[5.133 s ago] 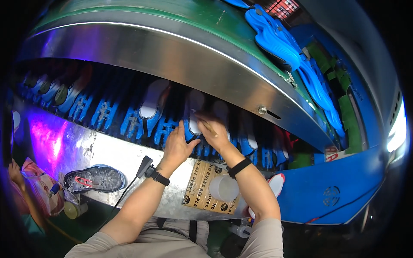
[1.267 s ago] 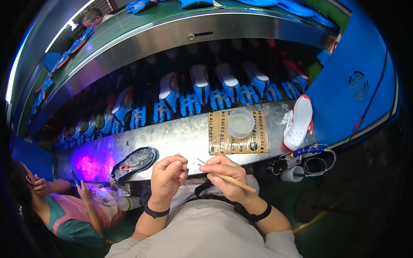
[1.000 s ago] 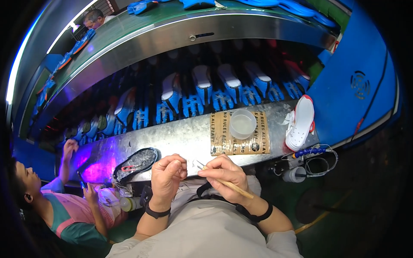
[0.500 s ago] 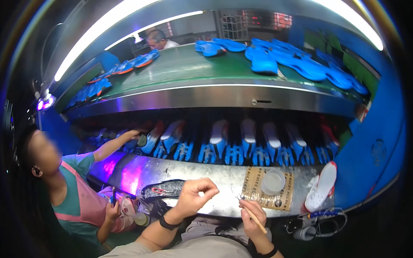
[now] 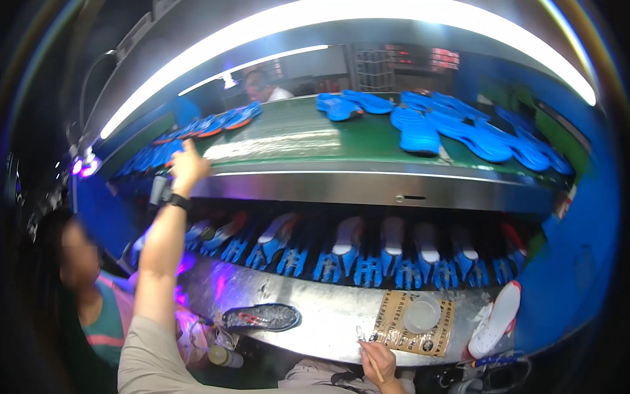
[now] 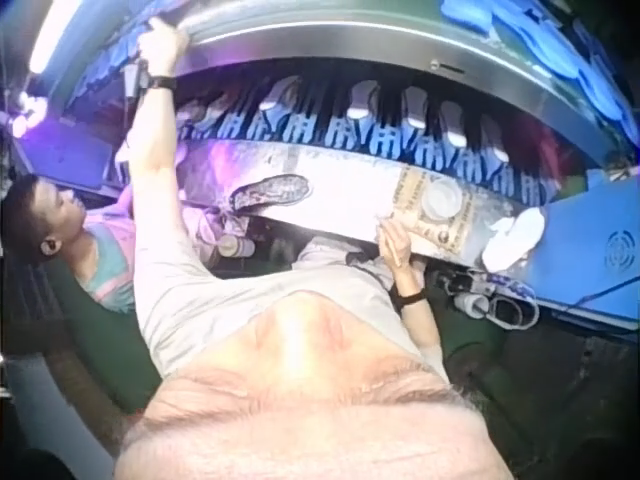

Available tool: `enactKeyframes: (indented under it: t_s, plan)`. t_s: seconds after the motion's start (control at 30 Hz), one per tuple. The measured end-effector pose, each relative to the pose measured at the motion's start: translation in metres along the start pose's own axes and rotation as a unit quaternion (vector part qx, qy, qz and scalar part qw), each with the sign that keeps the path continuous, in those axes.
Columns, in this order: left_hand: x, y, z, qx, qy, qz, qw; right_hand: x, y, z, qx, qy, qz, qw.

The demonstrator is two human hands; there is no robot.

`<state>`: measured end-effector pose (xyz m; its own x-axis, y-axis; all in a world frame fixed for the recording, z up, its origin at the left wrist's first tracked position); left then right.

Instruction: Apply adhesive to shoe soles using a brush and place them on a conveyor system in a shoe factory.

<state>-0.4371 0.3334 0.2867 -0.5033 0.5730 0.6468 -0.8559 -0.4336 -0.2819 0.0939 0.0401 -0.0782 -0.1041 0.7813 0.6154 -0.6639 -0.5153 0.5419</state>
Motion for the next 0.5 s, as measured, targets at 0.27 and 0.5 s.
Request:
enactKeyframes:
  t_s: [0.27,0.5]
  plan:
    - [0.075,0.091,-0.046,-0.026,0.075,0.047,0.996,-0.006,-0.001,-0.005,-0.001,0.014,-0.005,1.000]
    - [0.021,0.082,-0.022,-0.167,-0.015,-0.039,0.985,-0.001,0.000,-0.005,0.014,0.027,-0.009,1.000]
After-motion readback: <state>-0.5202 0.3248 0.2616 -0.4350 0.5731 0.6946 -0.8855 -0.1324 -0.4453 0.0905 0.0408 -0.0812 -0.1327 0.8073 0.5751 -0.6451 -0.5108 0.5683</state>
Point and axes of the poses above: each hand's wrist, its own x-axis towards the middle knuckle, its own z-axis out of the back of the hand, y = z × x, the point moved 4 cm from there along x, towards the middle knuckle, and after that the axes turned 12 degrees about -x, right-handed, at the moved point
